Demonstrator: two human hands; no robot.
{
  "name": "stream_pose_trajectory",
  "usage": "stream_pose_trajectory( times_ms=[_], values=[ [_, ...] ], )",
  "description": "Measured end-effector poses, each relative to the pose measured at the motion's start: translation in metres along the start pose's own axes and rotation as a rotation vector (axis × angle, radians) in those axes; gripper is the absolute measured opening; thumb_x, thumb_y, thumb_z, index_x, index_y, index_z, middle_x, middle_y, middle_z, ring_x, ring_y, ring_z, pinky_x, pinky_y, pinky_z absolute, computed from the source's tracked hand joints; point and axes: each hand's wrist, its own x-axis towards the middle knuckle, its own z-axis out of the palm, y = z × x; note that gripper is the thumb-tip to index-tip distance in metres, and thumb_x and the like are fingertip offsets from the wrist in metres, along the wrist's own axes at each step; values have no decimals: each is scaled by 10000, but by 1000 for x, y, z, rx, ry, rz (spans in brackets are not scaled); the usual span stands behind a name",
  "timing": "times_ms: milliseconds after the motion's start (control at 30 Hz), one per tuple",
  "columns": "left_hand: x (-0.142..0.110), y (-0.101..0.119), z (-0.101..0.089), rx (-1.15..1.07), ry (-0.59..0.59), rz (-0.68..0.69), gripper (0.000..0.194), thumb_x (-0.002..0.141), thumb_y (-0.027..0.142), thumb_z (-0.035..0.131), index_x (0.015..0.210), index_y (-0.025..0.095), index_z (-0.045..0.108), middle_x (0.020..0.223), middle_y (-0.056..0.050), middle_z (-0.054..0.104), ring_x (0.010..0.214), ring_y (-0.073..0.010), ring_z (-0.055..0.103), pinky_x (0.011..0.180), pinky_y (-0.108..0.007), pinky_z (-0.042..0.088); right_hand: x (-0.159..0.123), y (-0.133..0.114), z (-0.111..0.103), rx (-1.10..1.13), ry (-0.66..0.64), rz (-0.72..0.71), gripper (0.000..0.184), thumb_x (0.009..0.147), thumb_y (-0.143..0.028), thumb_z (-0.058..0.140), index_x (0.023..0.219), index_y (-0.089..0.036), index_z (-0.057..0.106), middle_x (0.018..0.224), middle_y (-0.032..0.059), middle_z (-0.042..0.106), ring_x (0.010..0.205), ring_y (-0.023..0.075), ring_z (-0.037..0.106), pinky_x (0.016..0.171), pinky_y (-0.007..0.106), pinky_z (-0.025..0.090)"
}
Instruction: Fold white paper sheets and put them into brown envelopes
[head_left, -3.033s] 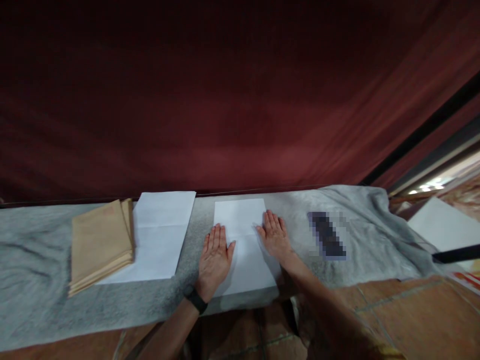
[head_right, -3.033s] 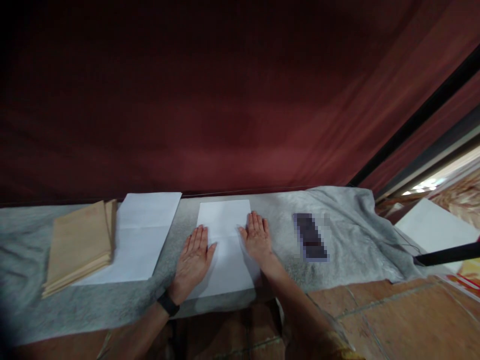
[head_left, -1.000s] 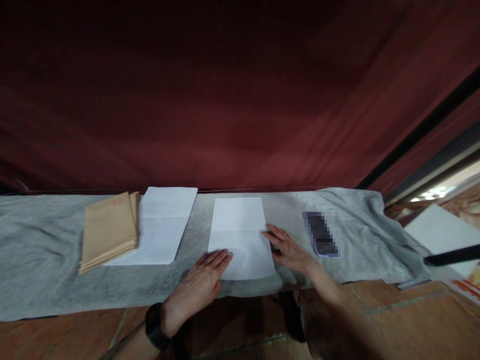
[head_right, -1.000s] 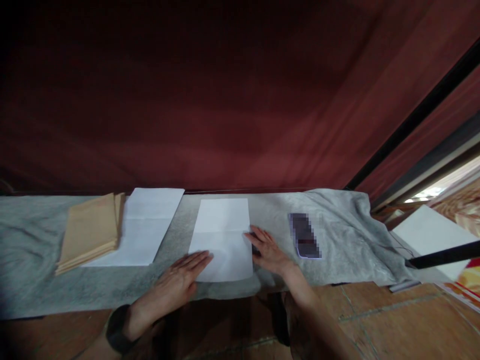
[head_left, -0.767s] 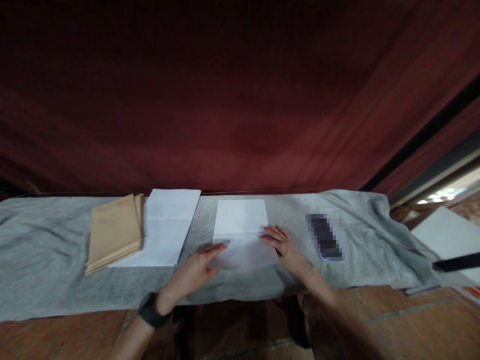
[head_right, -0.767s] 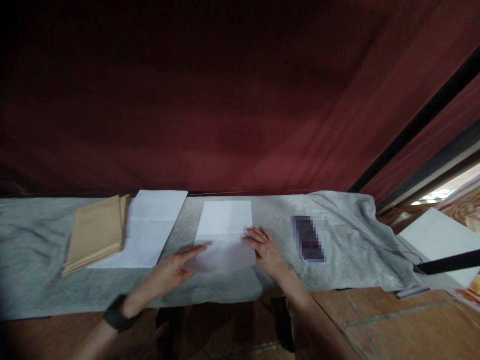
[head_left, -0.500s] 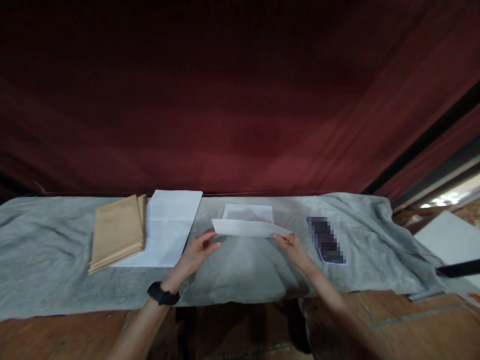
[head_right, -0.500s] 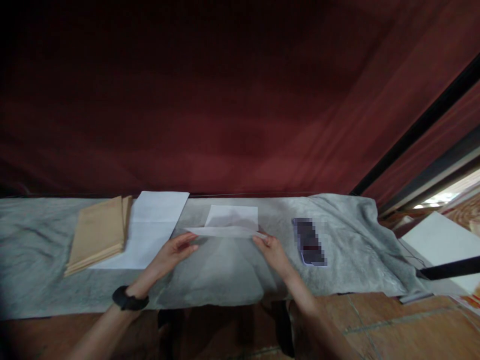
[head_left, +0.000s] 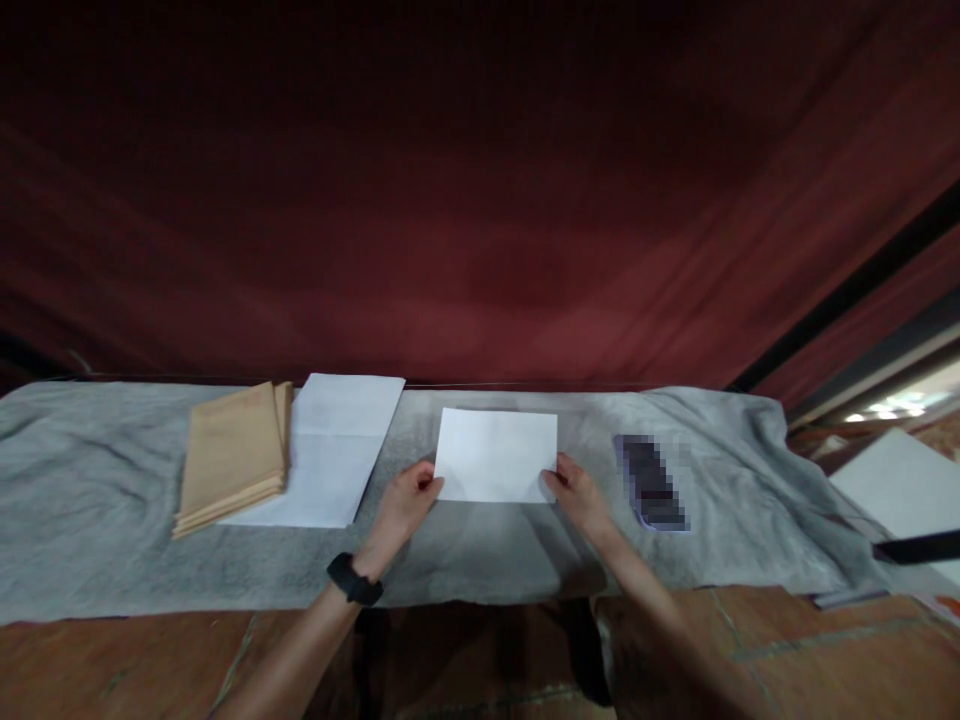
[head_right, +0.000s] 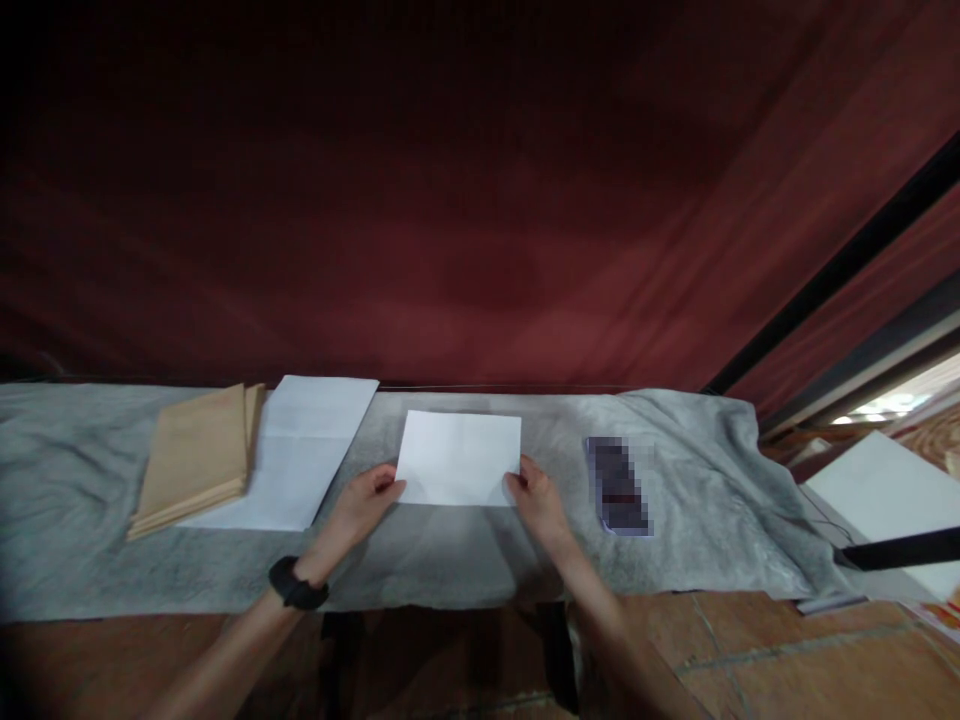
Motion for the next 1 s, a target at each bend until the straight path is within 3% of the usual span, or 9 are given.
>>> stream_pose_trajectory(
  times_ms=[100, 233, 400, 567, 700, 833, 900, 1000],
  values=[
    [-2, 0, 1, 74, 1, -62, 127, 841, 233, 542, 946, 202, 606, 753, 6, 671, 699, -175, 637, 657, -266, 415, -7, -3, 6, -175, 21, -4, 521, 931, -306, 453, 1430, -159, 483, 868, 79, 758, 777, 251, 715, 717, 338, 543],
    [-3, 6, 3, 220, 1, -152, 327, 871, 199, 569, 1197, 191, 559, 780, 8, 684, 713, -173, 654, 649, -260, 404, -12, -12, 8, -474, -51, 20, 599, 970, -250, 437, 1545, -146, 306, 937, 105, 763, 830, 255, 736, 775, 353, 542],
    [-5, 14, 7, 364, -33, -196, 432, 915, 221, 556, 1342, 186, 504, 903, -28, 726, 796, -183, 682, 680, -267, 429, -12, -18, 9, -586, -111, 18, 530, 991, -212, 435, 1514, -166, 365, 1124, 120, 740, 979, 226, 720, 903, 338, 511],
    [-14, 26, 3, 544, -77, -160, 368, 942, 227, 509, 1304, 227, 578, 972, -48, 749, 899, -201, 699, 791, -293, 478, -11, -25, 7, -662, -56, -18, 388, 974, -198, 460, 1342, -166, 581, 1224, 146, 683, 1112, 276, 648, 975, 410, 474],
    [-19, 40, 9, 734, 55, 34, 314, 953, 260, 490, 1203, 168, 657, 1093, -119, 725, 1027, -276, 669, 924, -403, 485, -8, -36, 18, -530, 60, -124, 375, 983, -234, 445, 1304, -167, 627, 1328, 163, 619, 1209, 311, 573, 1013, 470, 464],
    [-14, 44, 41, 752, 228, 328, 430, 1002, 292, 388, 1361, 136, 566, 1386, -163, 597, 1293, -290, 543, 1090, -461, 411, -4, -50, 53, -129, 64, -229, 476, 1046, -367, 325, 1421, -171, 544, 1513, 134, 488, 1381, 249, 468, 1139, 455, 417],
    [-8, 38, 63, 765, 200, 453, 489, 992, 254, 376, 1452, 117, 468, 1513, -159, 490, 1432, -284, 406, 1166, -481, 333, 0, -56, 71, -17, 26, -236, 536, 1055, -439, 284, 1462, -168, 502, 1555, 124, 441, 1433, 240, 412, 1183, 478, 374],
    [0, 22, 88, 795, 157, 506, 579, 949, 194, 385, 1521, 106, 361, 1548, -167, 447, 1483, -286, 331, 1188, -523, 286, 8, -62, 89, 16, -27, -202, 616, 1057, -503, 209, 1465, -143, 500, 1544, 129, 459, 1450, 233, 392, 1209, 491, 340]
  ],
)
